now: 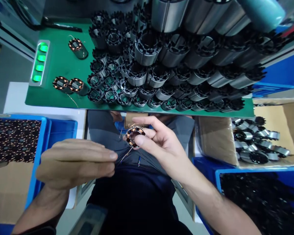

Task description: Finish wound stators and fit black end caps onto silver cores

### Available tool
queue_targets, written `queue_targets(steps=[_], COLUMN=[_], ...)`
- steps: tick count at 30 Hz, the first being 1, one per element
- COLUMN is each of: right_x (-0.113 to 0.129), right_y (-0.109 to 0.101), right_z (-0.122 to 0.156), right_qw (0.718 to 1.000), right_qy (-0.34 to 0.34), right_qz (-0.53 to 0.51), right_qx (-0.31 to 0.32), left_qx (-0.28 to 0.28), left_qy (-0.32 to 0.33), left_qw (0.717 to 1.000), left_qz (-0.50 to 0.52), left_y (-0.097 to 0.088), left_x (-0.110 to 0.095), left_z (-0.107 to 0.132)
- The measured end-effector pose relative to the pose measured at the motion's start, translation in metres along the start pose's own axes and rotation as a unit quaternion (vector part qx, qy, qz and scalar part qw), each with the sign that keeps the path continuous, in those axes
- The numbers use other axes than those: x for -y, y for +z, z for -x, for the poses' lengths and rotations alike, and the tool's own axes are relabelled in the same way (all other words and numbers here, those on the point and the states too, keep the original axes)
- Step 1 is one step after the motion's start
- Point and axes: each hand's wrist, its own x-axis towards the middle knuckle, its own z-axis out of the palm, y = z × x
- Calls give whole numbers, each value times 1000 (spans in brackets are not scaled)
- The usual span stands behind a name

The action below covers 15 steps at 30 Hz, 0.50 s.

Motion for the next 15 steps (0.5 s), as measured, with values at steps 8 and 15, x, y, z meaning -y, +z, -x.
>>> queue_targets(steps=[8, 15], right_x=[0, -13], right_y=[0, 0], right_z=[6, 10], right_qw=[998, 991], right_qy=[-46, -98], right_qz=[-40, 85], right_qx=[34, -28], left_qx=[-229, -268], left_qy=[-346, -368], left_qw=[846, 859], left_qz=[333, 234], left_y=[87, 67], left_x=[33, 38], left_z=[47, 41])
